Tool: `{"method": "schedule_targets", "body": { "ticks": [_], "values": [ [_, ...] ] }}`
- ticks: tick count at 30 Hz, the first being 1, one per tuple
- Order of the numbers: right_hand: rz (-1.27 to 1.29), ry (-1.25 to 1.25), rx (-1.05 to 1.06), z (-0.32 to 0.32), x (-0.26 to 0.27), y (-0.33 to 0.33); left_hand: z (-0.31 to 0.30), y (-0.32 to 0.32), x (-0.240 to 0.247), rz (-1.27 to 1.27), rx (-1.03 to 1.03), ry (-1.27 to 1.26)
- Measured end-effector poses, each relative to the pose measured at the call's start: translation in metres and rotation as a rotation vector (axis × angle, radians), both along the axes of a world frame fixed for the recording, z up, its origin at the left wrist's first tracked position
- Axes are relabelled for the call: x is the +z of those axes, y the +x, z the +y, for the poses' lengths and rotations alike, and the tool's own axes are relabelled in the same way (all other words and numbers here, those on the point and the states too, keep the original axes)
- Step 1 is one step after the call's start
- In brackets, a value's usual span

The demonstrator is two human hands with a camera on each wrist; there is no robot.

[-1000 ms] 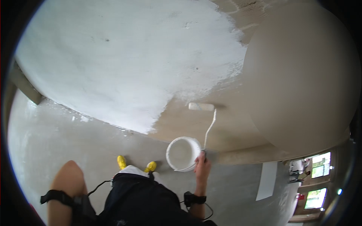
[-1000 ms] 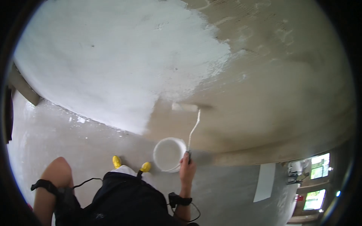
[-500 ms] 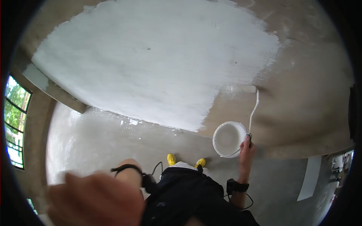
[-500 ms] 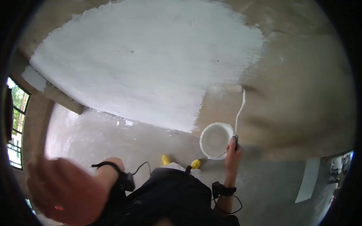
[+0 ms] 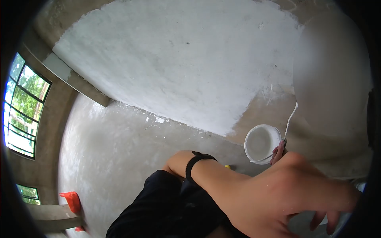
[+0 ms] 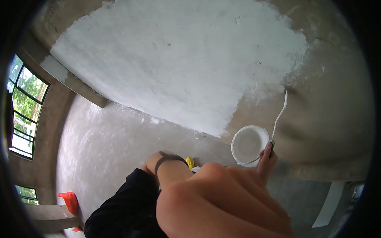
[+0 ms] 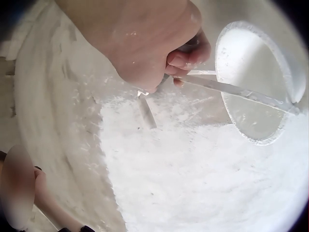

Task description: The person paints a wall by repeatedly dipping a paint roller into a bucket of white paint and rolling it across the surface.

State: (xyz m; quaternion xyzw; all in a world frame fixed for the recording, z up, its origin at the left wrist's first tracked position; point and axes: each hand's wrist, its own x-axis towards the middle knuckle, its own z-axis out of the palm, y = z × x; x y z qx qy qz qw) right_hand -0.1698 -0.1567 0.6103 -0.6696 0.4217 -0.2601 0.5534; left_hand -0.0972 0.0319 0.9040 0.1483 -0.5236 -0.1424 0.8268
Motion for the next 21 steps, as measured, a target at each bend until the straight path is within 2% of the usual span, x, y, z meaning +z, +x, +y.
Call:
{"method": "schedule_targets", "body": {
  "ticks": [3, 5, 12, 21],
  "values": [
    [0.075, 0.002, -0.026, 0.023, 0.054, 0.007, 0.001, -0.005, -0.001, 0.016, -0.045, 0.012],
    [0.026, 0.005, 0.002, 0.024, 0.063, 0.011, -0.001, -0.007, -0.002, 0.031, -0.064, 0.017],
    [-0.066, -0.041, 0.077, 0.027, 0.067, 0.025, -0.001, -0.012, -0.002, 0.061, -0.100, 0.016],
    [-0.047, -0.023, 0.086, 0.030, 0.065, 0.031, 0.002, -0.010, -0.001, 0.070, -0.106, 0.021]
  ]
}}
